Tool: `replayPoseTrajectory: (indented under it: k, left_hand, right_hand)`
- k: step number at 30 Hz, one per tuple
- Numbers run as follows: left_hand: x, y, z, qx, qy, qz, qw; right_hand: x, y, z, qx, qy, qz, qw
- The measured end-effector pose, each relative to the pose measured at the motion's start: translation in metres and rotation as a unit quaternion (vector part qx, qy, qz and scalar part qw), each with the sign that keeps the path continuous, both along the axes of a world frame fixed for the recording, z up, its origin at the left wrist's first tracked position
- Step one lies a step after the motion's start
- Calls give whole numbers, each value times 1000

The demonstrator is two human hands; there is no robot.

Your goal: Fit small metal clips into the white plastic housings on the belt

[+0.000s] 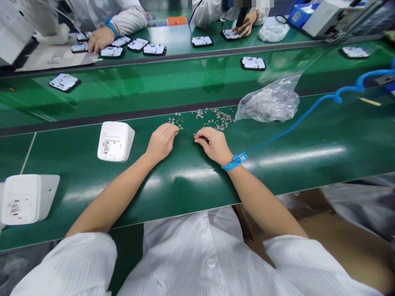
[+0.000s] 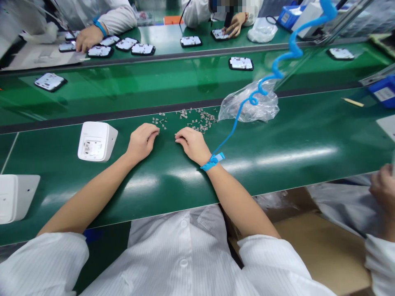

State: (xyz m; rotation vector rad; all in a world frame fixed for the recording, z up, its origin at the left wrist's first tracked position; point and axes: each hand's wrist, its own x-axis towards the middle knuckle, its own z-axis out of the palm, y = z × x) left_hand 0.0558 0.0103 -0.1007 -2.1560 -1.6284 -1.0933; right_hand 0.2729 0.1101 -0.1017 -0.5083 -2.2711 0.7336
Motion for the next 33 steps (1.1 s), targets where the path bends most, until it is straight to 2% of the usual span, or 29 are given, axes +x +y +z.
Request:
replayPoseTrajectory:
  k: [6, 11, 19, 23, 28, 33]
  left_hand:
    - [2, -1, -1, -53, -7, 13, 998]
    - [1, -1, -4, -75, 21, 28, 997]
    - [0, -1, -1, -70, -15, 10, 997]
    - [0, -2, -1, -67, -2, 13, 998]
    - [-4, -1, -8, -75, 21, 26, 997]
    - [-5, 1, -3, -17, 31, 17, 999]
  right_hand:
    - [1, -4, 7, 13, -2, -54, 998]
    - [0, -4, 5, 12, -26, -58, 998]
    - [2, -1, -1, 24, -6, -65, 998]
    - [3, -1, -1, 25, 0, -70, 997]
    - [2, 1, -1, 11, 8, -67, 998]
    - [1, -3, 7, -16, -16, -93, 995]
